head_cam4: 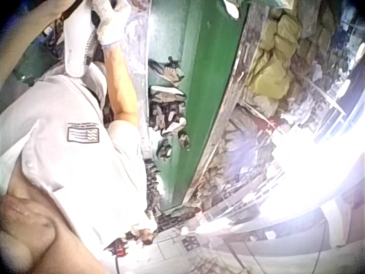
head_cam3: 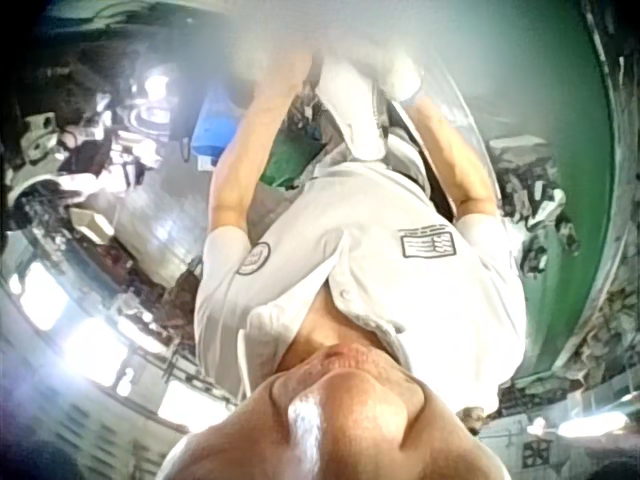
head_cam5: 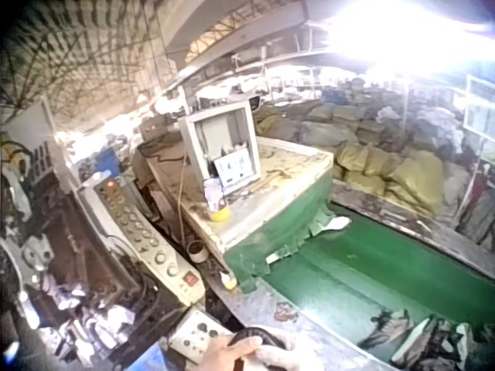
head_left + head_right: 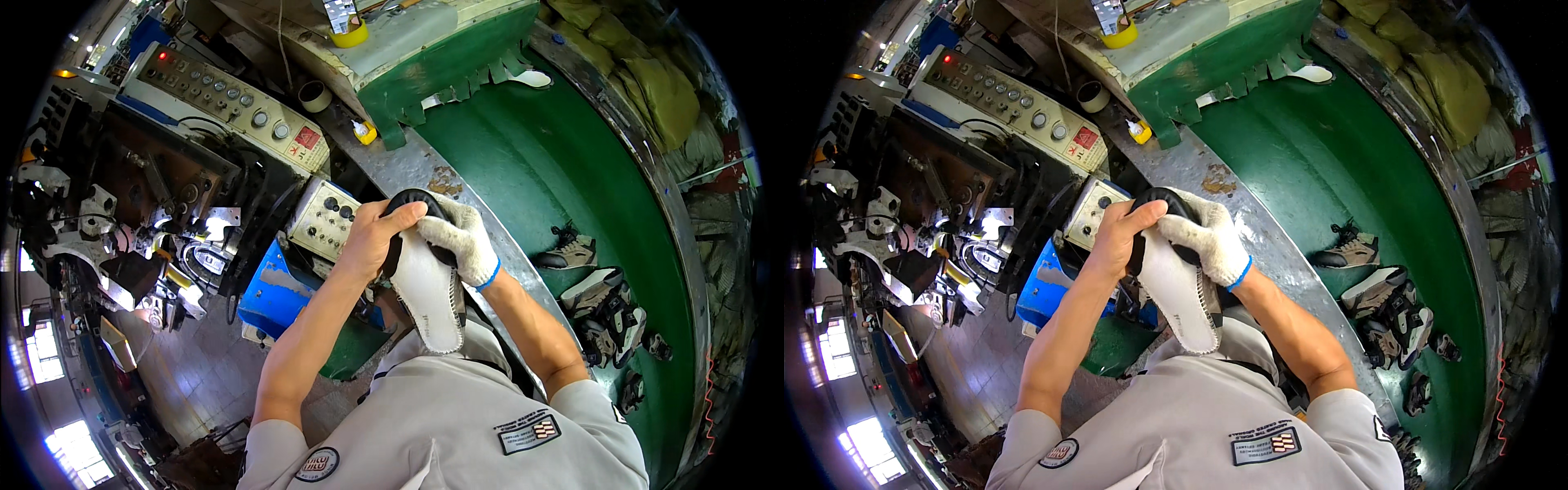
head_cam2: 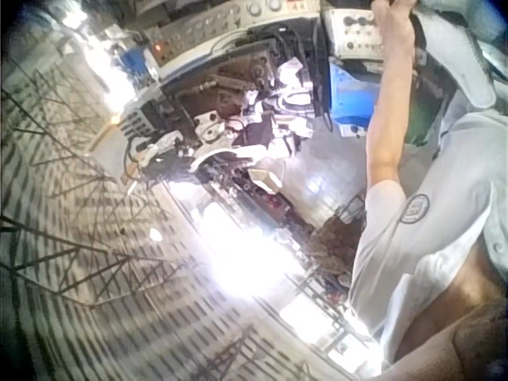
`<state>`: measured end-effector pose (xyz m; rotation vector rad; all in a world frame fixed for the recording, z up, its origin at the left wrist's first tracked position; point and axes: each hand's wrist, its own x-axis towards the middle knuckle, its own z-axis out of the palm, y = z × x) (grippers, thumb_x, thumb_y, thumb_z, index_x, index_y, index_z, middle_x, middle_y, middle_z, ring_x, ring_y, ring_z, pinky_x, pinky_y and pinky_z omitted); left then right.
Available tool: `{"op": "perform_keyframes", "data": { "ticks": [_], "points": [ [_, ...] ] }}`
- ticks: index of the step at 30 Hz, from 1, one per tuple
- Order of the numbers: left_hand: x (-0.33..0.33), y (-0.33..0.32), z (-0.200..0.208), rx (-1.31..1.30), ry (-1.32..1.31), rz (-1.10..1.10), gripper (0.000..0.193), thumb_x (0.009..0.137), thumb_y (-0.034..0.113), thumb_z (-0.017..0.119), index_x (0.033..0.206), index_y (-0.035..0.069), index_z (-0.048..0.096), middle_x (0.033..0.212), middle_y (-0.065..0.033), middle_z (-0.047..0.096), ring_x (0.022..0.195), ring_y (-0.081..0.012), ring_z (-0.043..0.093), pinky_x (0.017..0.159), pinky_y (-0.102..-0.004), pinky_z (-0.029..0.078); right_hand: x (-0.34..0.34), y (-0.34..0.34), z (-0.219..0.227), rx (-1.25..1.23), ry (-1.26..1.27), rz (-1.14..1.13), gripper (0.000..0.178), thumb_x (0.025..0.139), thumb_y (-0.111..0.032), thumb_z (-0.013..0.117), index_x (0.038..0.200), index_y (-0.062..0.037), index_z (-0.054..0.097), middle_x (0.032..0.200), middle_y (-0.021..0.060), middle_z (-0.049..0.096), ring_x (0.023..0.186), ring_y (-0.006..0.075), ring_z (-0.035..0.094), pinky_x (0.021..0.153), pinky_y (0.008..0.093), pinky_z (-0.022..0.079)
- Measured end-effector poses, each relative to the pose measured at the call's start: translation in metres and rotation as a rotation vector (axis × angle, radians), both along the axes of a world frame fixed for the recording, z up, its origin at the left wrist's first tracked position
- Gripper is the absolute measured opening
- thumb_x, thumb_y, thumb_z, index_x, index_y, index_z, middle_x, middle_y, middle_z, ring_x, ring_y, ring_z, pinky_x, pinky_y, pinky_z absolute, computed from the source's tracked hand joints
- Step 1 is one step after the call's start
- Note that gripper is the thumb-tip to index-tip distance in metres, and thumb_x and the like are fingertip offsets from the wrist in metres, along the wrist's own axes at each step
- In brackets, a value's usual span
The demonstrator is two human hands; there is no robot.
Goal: The person positions a shoe upper and sole into a pressing machine, operates the machine controls to bond them, and then places the shoe onto a green conveyor belt.
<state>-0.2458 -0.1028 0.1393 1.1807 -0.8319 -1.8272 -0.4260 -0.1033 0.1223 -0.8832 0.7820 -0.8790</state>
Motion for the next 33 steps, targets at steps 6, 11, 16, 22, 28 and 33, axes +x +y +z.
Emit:
{"op": "perform_keyframes", "data": {
  "ticks": [6, 11, 16, 22, 28, 33],
  "points": [
    [-0.004, 0.006, -0.016, -0.053, 0.036, 0.011, 0.040, 0.091, 0.028, 0.073, 0.114, -0.004, 0.065, 0.094, -0.0041, 0.066, 0.082, -0.0111, 0.062, 0.072, -0.0259, 0.051, -0.003, -0.005, -0.021, -0.009, -0.124, -0.069, 0.046, 0.089, -0.026, 0.067, 0.126, 0.0007, 0.063, 0.105, 0.0045, 0.067, 0.090, 0.0110, 0.060, 0.083, 0.0274, 0.050],
    [-0.013, -0.008, -0.024, -0.095, -0.030, 0.003, 0.036, 0.092, 0.029, 0.071, 0.107, -0.003, 0.067, 0.092, -0.0020, 0.066, 0.082, -0.0099, 0.060, 0.074, -0.0252, 0.049, -0.008, -0.013, -0.028, 0.052, -0.093, -0.105, 0.041, 0.090, -0.026, 0.066, 0.120, 0.0011, 0.064, 0.102, 0.0048, 0.068, 0.089, 0.0114, 0.062, 0.080, 0.0271, 0.051],
    [-0.023, 0.003, -0.064, -0.147, 0.125, 0.080, 0.051, 0.095, 0.035, 0.069, 0.123, -0.007, 0.061, 0.110, -0.0081, 0.066, 0.099, -0.0141, 0.061, 0.089, -0.0262, 0.047, -0.021, -0.027, -0.040, 0.340, -0.338, -0.235, 0.037, 0.098, -0.036, 0.063, 0.118, -0.0049, 0.068, 0.105, 0.0066, 0.071, 0.090, 0.0156, 0.067, 0.084, 0.0308, 0.055],
    [-0.051, 0.002, -0.086, -0.027, 0.122, 0.298, 0.045, 0.098, 0.033, 0.059, 0.122, -0.005, 0.062, 0.108, -0.0113, 0.069, 0.094, -0.0185, 0.066, 0.086, -0.0299, 0.052, -0.039, -0.038, -0.048, 0.350, -0.461, -0.156, 0.057, 0.092, -0.044, 0.071, 0.134, -0.0067, 0.057, 0.118, 0.0056, 0.066, 0.107, 0.0164, 0.062, 0.097, 0.0326, 0.050],
    [-0.061, -0.018, -0.073, -0.031, 0.193, 0.206, 0.051, 0.098, 0.034, 0.056, 0.130, -0.005, 0.056, 0.117, -0.0162, 0.066, 0.103, -0.0245, 0.066, 0.093, -0.0350, 0.052, -0.055, -0.036, -0.040, 0.085, -0.244, -0.153, 0.098, 0.071, -0.019, 0.085, 0.153, -0.0032, 0.035, 0.135, 0.0073, 0.054, 0.123, 0.0183, 0.052, 0.109, 0.0327, 0.039],
    [-0.094, -0.030, -0.061, -0.037, 0.249, 0.167, 0.054, 0.096, 0.027, 0.056, 0.138, -0.007, 0.052, 0.126, -0.0171, 0.064, 0.112, -0.0248, 0.062, 0.099, -0.0339, 0.047, -0.079, -0.044, -0.042, -0.036, -0.090, -0.287, 0.097, 0.071, -0.016, 0.082, 0.154, -0.0001, 0.034, 0.139, 0.0090, 0.053, 0.127, 0.0179, 0.049, 0.111, 0.0311, 0.037]
  ]
}}
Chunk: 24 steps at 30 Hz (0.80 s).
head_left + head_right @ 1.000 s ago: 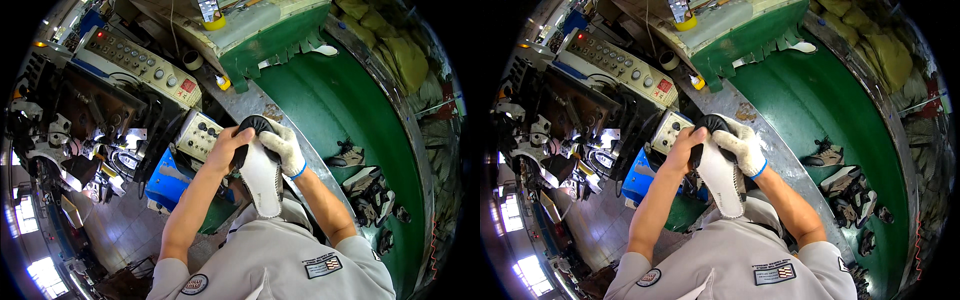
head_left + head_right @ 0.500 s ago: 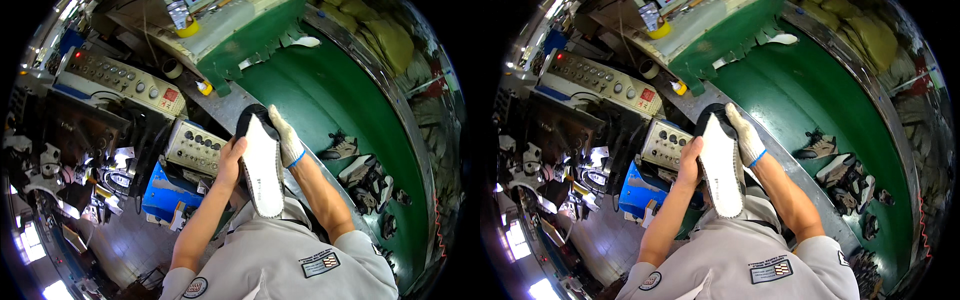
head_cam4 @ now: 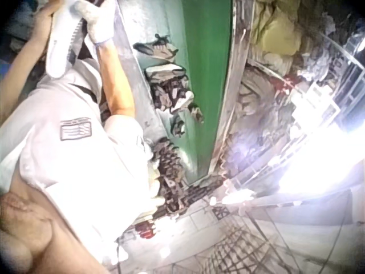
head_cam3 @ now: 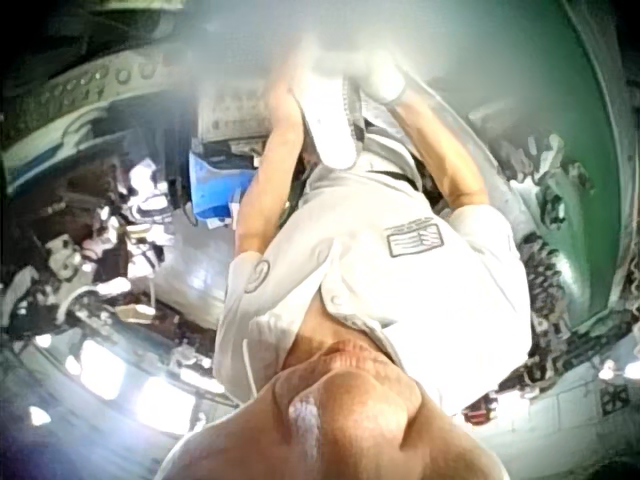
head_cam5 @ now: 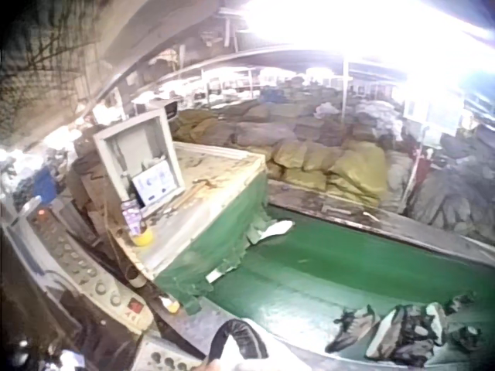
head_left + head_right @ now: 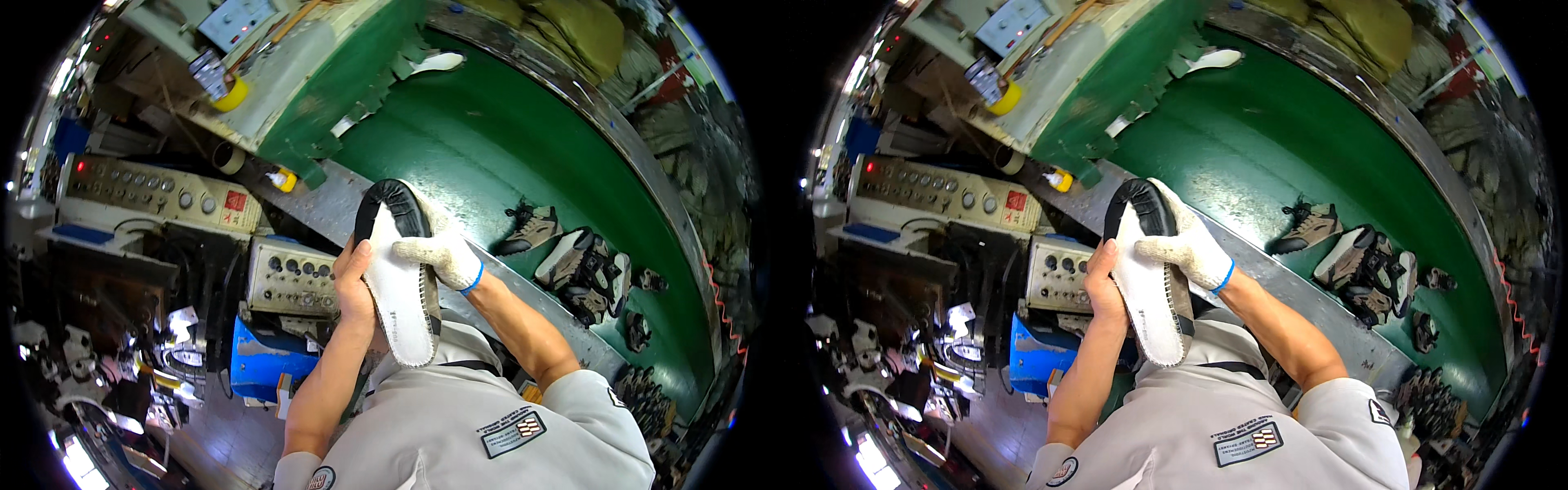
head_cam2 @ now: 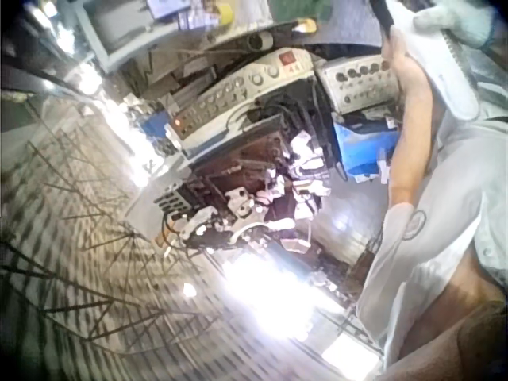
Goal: The person positions a shoe upper and sole into a pressing machine, operates the machine controls to bond them, and then places the shoe onto a green conveyor belt.
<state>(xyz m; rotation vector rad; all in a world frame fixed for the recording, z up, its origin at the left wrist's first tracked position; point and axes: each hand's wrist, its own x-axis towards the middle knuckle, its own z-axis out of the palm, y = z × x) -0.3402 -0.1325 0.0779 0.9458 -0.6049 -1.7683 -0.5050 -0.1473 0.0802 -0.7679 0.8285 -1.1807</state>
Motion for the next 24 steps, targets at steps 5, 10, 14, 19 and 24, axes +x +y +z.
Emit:
{"op": "perform_keyframes", "data": {
  "ticks": [5, 10, 14, 19, 24],
  "points": [
    [-0.028, -0.031, -0.049, 0.104, -0.013, -0.195, 0.042, 0.098, 0.024, 0.059, 0.126, -0.006, 0.061, 0.117, -0.0151, 0.068, 0.105, -0.0251, 0.065, 0.096, -0.0354, 0.050, -0.044, -0.001, -0.026, 0.112, 0.031, -0.172, 0.095, 0.070, -0.019, 0.082, 0.151, 0.0028, 0.037, 0.136, 0.0124, 0.056, 0.123, 0.0200, 0.053, 0.108, 0.0315, 0.040],
    [0.018, -0.015, -0.093, -0.011, -0.700, -0.273, 0.044, 0.100, 0.024, 0.064, 0.131, -0.007, 0.060, 0.128, -0.0153, 0.065, 0.118, -0.0252, 0.062, 0.101, -0.0344, 0.048, -0.176, 0.017, -0.077, 0.349, 0.580, -0.208, 0.085, 0.067, -0.023, 0.080, 0.142, 0.0027, 0.050, 0.120, 0.0166, 0.065, 0.107, 0.0230, 0.062, 0.098, 0.0326, 0.049],
    [0.105, 0.029, -0.110, 0.055, -1.190, -0.214, 0.041, 0.099, 0.019, 0.063, 0.129, -0.008, 0.060, 0.128, -0.0202, 0.065, 0.118, -0.0257, 0.063, 0.100, -0.0356, 0.048, -0.305, 0.033, -0.120, 0.870, 1.485, -0.010, 0.110, 0.073, -0.071, 0.072, 0.145, 0.0070, 0.040, 0.130, 0.0307, 0.061, 0.124, 0.0405, 0.060, 0.098, 0.0438, 0.051],
    [0.169, 0.096, -0.107, -0.095, -1.871, -0.388, 0.030, 0.091, 0.016, 0.066, 0.112, -0.005, 0.065, 0.113, -0.0267, 0.065, 0.104, -0.0455, 0.062, 0.089, -0.0469, 0.050, -0.371, -0.010, -0.209, 0.882, 1.757, -0.173, 0.068, 0.087, -0.052, 0.067, 0.128, 0.0014, 0.055, 0.127, 0.0282, 0.063, 0.114, 0.0415, 0.063, 0.094, 0.0474, 0.053],
    [0.189, 0.143, -0.068, -0.546, -2.208, -0.735, 0.024, 0.096, 0.017, 0.063, 0.116, 0.005, 0.068, 0.113, -0.0170, 0.071, 0.093, -0.0294, 0.070, 0.083, -0.0425, 0.057, -0.357, -0.171, -0.294, 0.572, 1.442, -0.481, 0.062, 0.081, -0.041, 0.075, 0.122, 0.0055, 0.067, 0.114, 0.0242, 0.071, 0.104, 0.0328, 0.071, 0.092, 0.0395, 0.054]
  ]
}}
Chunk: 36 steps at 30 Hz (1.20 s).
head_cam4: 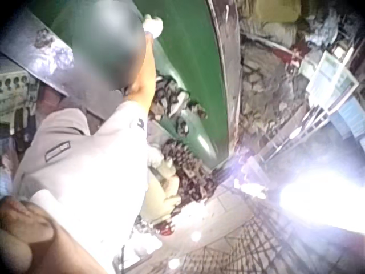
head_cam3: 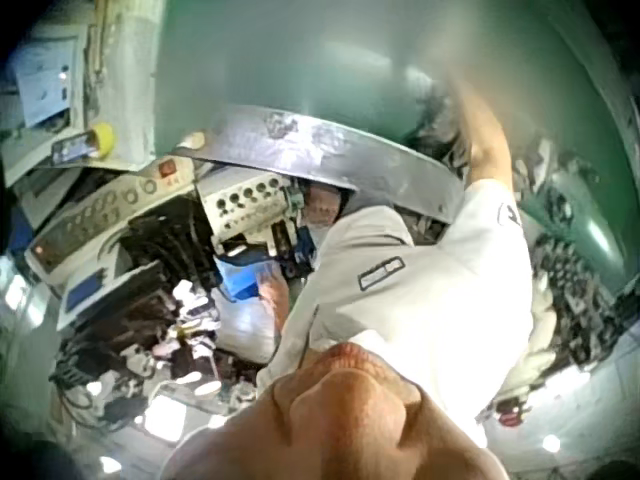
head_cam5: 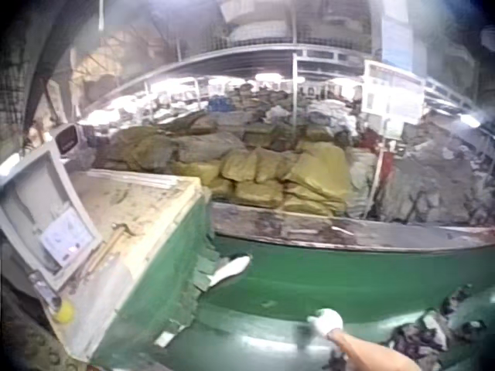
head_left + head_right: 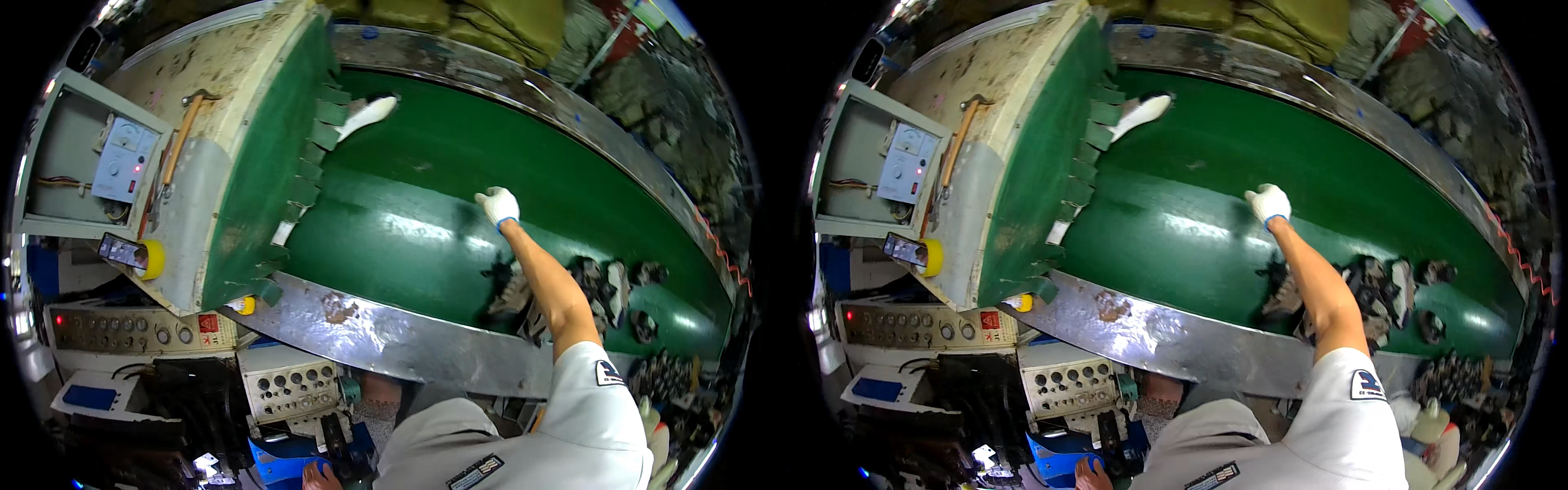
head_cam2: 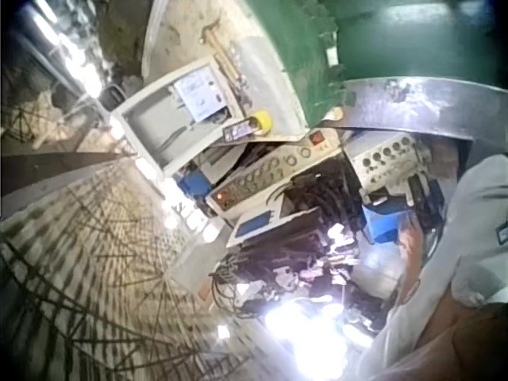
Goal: The person positions a shoe upper and sole into a pressing machine, operates the machine controls to bond them, and then places the shoe onto a green conveyor belt.
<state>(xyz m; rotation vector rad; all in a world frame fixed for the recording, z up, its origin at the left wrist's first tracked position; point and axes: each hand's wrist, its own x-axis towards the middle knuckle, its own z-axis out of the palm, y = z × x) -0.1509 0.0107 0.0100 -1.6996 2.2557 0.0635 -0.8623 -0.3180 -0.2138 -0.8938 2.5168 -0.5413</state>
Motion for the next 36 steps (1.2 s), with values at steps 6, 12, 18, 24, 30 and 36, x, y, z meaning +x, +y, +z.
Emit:
{"op": "perform_keyframes", "data": {
  "ticks": [6, 12, 18, 24, 30, 36],
  "points": [
    [0.003, 0.026, -0.029, 0.015, -0.154, 0.230, 0.025, 0.098, 0.021, 0.058, 0.115, 0.005, 0.068, 0.111, -0.0195, 0.072, 0.097, -0.0350, 0.069, 0.084, -0.0460, 0.054, 0.101, -0.221, -0.054, -0.158, -0.840, -0.251, 0.039, 0.080, -0.032, 0.082, 0.094, 0.0030, 0.070, 0.078, 0.0133, 0.066, 0.054, 0.0213, 0.063, 0.041, 0.0350, 0.044],
    [-0.064, -0.051, 0.009, 0.014, 0.044, 0.710, 0.033, 0.098, 0.031, 0.059, 0.102, 0.001, 0.074, 0.100, -0.0201, 0.073, 0.088, -0.0392, 0.066, 0.082, -0.0462, 0.052, 0.134, -0.403, -0.096, -0.296, -0.739, -0.425, 0.085, 0.073, -0.049, 0.082, 0.124, 0.0122, 0.054, 0.117, 0.0297, 0.066, 0.112, 0.0366, 0.066, 0.092, 0.0423, 0.052],
    [-0.070, -0.043, -0.001, 0.075, 0.006, 0.798, 0.030, 0.098, 0.029, 0.060, 0.104, 0.001, 0.071, 0.099, -0.0197, 0.072, 0.088, -0.0377, 0.067, 0.078, -0.0465, 0.053, 0.173, -0.450, -0.088, -0.278, -0.708, -0.743, 0.108, 0.071, -0.037, 0.086, 0.143, 0.0193, 0.029, 0.136, 0.0279, 0.058, 0.120, 0.0357, 0.063, 0.101, 0.0397, 0.050],
    [-0.036, -0.002, -0.034, 0.076, -0.106, 0.572, 0.027, 0.099, 0.023, 0.058, 0.116, 0.006, 0.069, 0.110, -0.0201, 0.071, 0.094, -0.0363, 0.068, 0.080, -0.0468, 0.055, 0.161, -0.347, -0.085, -0.791, -1.631, -0.379, 0.045, 0.095, -0.029, 0.068, 0.131, -0.0041, 0.058, 0.128, 0.0179, 0.063, 0.106, 0.0359, 0.065, 0.091, 0.0522, 0.056],
    [-0.032, -0.028, -0.021, 0.186, -0.028, 0.622, 0.025, 0.101, 0.024, 0.053, 0.094, 0.007, 0.070, 0.094, -0.0159, 0.071, 0.074, -0.0353, 0.066, 0.062, -0.0448, 0.053, 0.145, -0.248, -0.039, -0.657, -1.946, -0.259, 0.056, 0.089, -0.033, 0.068, 0.132, 0.0002, 0.051, 0.133, 0.0247, 0.056, 0.118, 0.0402, 0.059, 0.101, 0.0554, 0.050],
    [-0.040, -0.015, -0.009, 0.007, 0.054, 0.549, 0.025, 0.101, 0.023, 0.051, 0.098, 0.007, 0.070, 0.089, -0.0166, 0.070, 0.073, -0.0363, 0.065, 0.061, -0.0463, 0.053, 0.189, -0.162, -0.088, -0.603, -1.856, -0.283, 0.053, 0.090, -0.021, 0.067, 0.139, -0.0033, 0.054, 0.137, 0.0155, 0.061, 0.126, 0.0338, 0.057, 0.110, 0.0520, 0.043]
  ]
}}
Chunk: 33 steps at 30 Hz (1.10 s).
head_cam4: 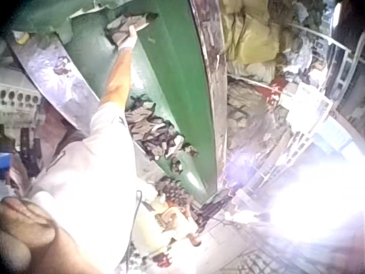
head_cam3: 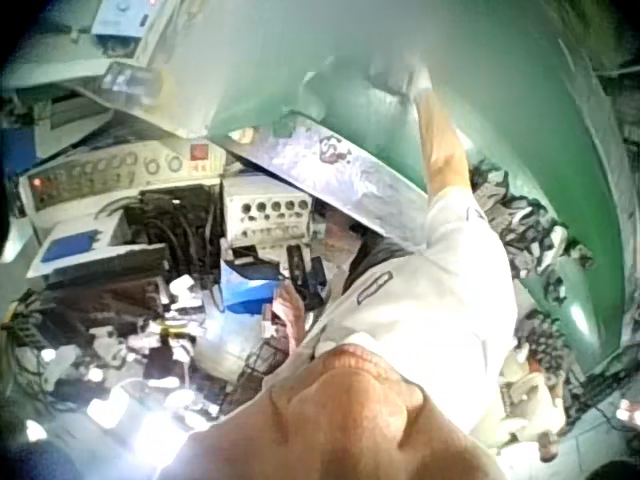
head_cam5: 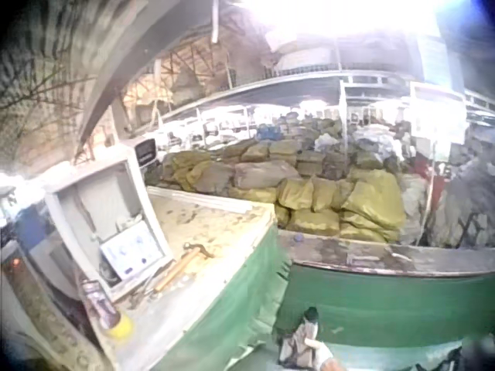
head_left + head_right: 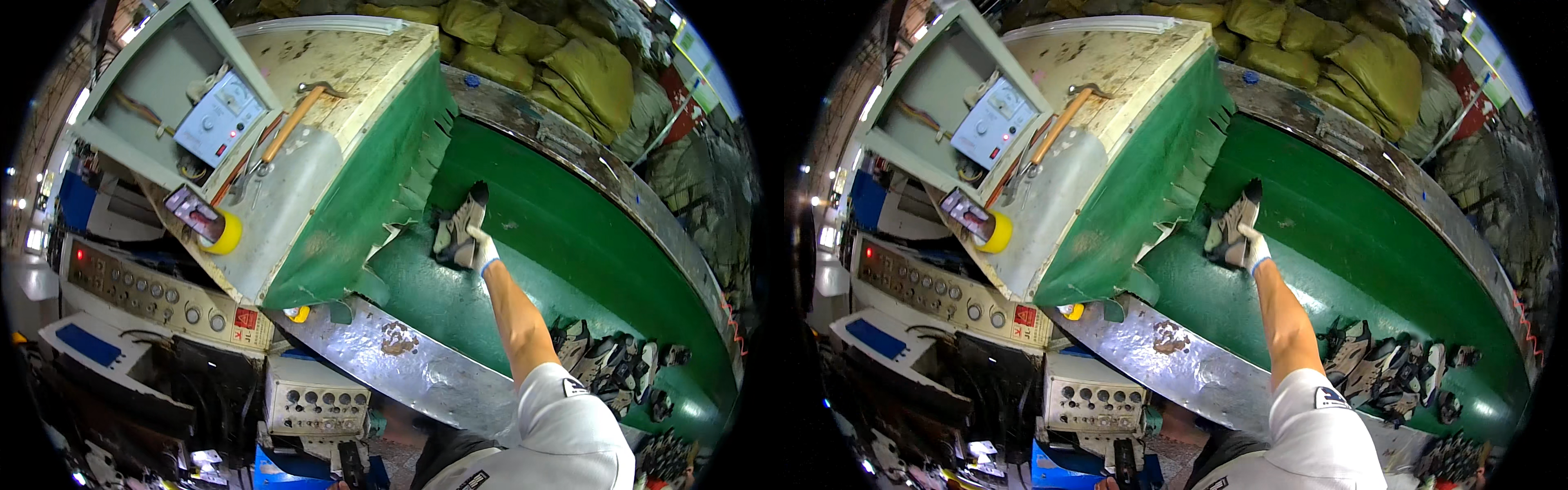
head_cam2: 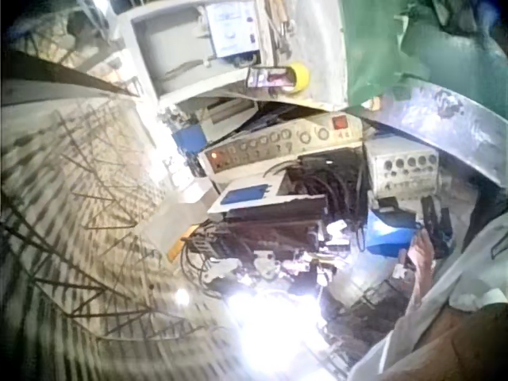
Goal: The person positions a shoe upper and sole into a pressing machine, operates the machine controls to bond them, and then places the shoe onto a green conveyor belt.
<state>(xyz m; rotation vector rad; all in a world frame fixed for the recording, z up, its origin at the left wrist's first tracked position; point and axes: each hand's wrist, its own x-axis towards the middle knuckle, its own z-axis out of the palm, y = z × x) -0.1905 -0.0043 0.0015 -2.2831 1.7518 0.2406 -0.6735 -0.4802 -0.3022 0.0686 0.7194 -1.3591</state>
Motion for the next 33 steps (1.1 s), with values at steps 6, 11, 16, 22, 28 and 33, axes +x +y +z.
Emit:
{"op": "perform_keyframes", "data": {
  "ticks": [6, 11, 16, 22, 28, 33],
  "points": [
    [-0.011, -0.002, 0.003, 0.086, -0.011, 0.149, 0.039, 0.103, 0.034, 0.048, 0.100, 0.005, 0.074, 0.088, -0.0186, 0.072, 0.073, -0.0353, 0.069, 0.064, -0.0453, 0.054, 0.028, 0.013, 0.042, 0.300, 0.922, 0.188, 0.051, 0.076, -0.029, 0.085, 0.109, 0.0073, 0.070, 0.100, 0.0142, 0.072, 0.083, 0.0248, 0.069, 0.072, 0.0397, 0.055],
    [-0.010, -0.001, 0.004, -0.057, 0.019, 0.174, 0.035, 0.099, 0.035, 0.057, 0.104, 0.005, 0.073, 0.092, -0.0183, 0.073, 0.075, -0.0347, 0.070, 0.068, -0.0422, 0.056, 0.071, 0.081, 0.099, -0.138, 1.059, 0.084, 0.049, 0.077, -0.014, 0.080, 0.119, 0.0054, 0.062, 0.106, 0.0122, 0.072, 0.090, 0.0221, 0.068, 0.081, 0.0374, 0.055],
    [-0.001, -0.036, -0.001, -0.502, 0.583, 0.364, 0.016, 0.093, 0.013, 0.067, 0.101, -0.001, 0.067, 0.094, -0.0193, 0.071, 0.081, -0.0318, 0.069, 0.071, -0.0394, 0.054, 0.144, 0.206, 0.214, -0.327, 1.867, 0.137, 0.090, 0.068, -0.021, 0.084, 0.144, 0.0028, 0.043, 0.130, 0.0256, 0.060, 0.119, 0.0375, 0.062, 0.102, 0.0399, 0.049],
    [-0.035, -0.124, 0.099, -0.638, 1.638, 0.432, 0.049, 0.101, 0.018, 0.062, 0.143, -0.001, 0.046, 0.121, -0.0154, 0.064, 0.100, -0.0196, 0.065, 0.089, -0.0278, 0.051, 0.237, 0.296, 0.313, -0.810, 1.847, 0.309, 0.094, 0.063, -0.016, 0.092, 0.142, 0.0071, 0.046, 0.131, 0.0263, 0.061, 0.119, 0.0342, 0.063, 0.103, 0.0376, 0.049],
    [0.034, -0.082, 0.148, -0.777, 1.176, 0.388, 0.023, 0.098, 0.018, 0.067, 0.108, -0.003, 0.065, 0.068, 0.0012, 0.056, 0.064, -0.0051, 0.044, 0.057, -0.0255, 0.039, 0.301, 0.348, 0.360, -1.052, 1.660, 0.475, 0.090, 0.061, -0.018, 0.092, 0.137, 0.0079, 0.052, 0.126, 0.0280, 0.062, 0.118, 0.0403, 0.063, 0.103, 0.0429, 0.049],
    [0.101, -0.017, 0.152, -0.822, 1.308, 0.463, 0.036, 0.091, 0.028, 0.075, 0.105, -0.004, 0.065, 0.080, -0.0020, 0.058, 0.072, -0.0095, 0.048, 0.063, -0.0287, 0.039, 0.337, 0.363, 0.390, -1.373, 1.676, 0.539, 0.086, 0.061, -0.016, 0.090, 0.135, 0.0066, 0.054, 0.126, 0.0274, 0.063, 0.113, 0.0422, 0.064, 0.098, 0.0438, 0.052]
  ]
}}
